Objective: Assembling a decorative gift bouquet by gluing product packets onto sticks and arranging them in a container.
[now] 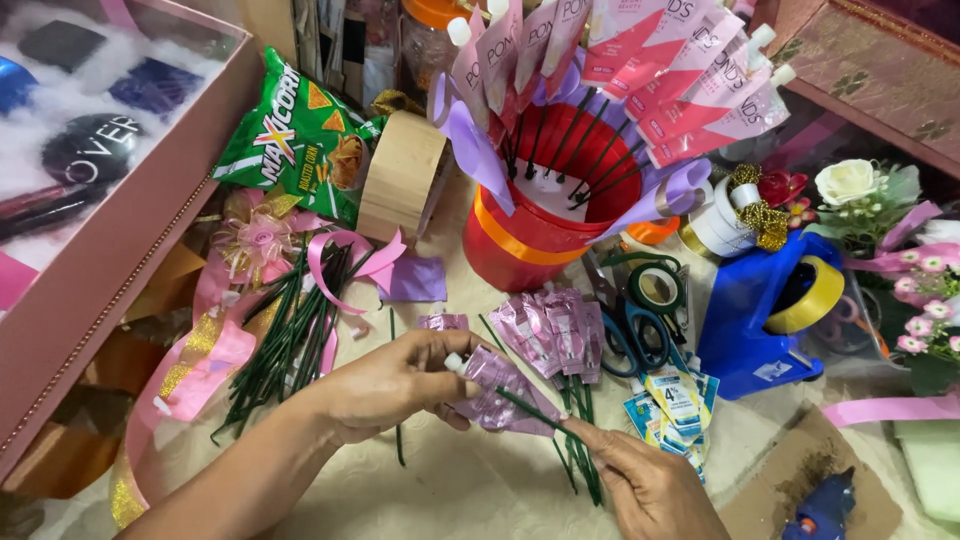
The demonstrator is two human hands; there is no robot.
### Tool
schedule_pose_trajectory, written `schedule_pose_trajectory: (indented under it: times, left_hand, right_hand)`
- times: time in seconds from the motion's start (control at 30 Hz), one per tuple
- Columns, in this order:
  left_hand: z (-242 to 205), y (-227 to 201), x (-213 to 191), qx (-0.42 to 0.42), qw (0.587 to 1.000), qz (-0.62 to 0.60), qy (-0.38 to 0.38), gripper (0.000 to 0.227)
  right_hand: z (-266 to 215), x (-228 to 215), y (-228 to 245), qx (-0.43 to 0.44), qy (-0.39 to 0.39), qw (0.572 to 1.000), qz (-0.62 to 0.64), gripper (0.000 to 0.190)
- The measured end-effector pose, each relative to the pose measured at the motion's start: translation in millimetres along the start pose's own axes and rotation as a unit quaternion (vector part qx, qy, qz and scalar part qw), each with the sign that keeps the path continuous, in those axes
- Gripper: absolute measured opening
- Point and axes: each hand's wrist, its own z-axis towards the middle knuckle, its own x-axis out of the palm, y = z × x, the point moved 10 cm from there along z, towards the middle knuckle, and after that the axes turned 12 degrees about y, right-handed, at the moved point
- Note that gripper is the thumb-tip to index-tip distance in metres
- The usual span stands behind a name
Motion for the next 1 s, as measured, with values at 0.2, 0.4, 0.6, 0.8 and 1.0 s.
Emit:
schedule_pose_trajectory:
  times: [0.2,0.4,0.6,0.8,1.0]
  left_hand:
    - [4,10,1,0.017,0.985,-0.158,-0.061,0.043]
    - [10,11,8,0.072,0.978,-0.183,-0.068,0.045]
    - [12,17,1,0.086,0.986,-0.128,-0.068,0.030]
    - [10,15,-2,0.104,0.984,-0.127,-0.069,0.022]
    - [10,25,-7,0.073,0.964,-0.210,-0.146,0.020]
  right_hand:
    - [2,-10,20,-0.027,-0.061,0.998,0.019,0.053]
    - [3,0,29,0.004,-0.121,0.991,-0.062,0.045]
    - [4,5,34,0.071,-0.125,0.977,-0.159,0.057]
    - [6,15,36,0.021,-0.166,0.965,-0.200,0.058]
    - [5,11,53,-0.051,-0.196,0.966,-0.162,0.054]
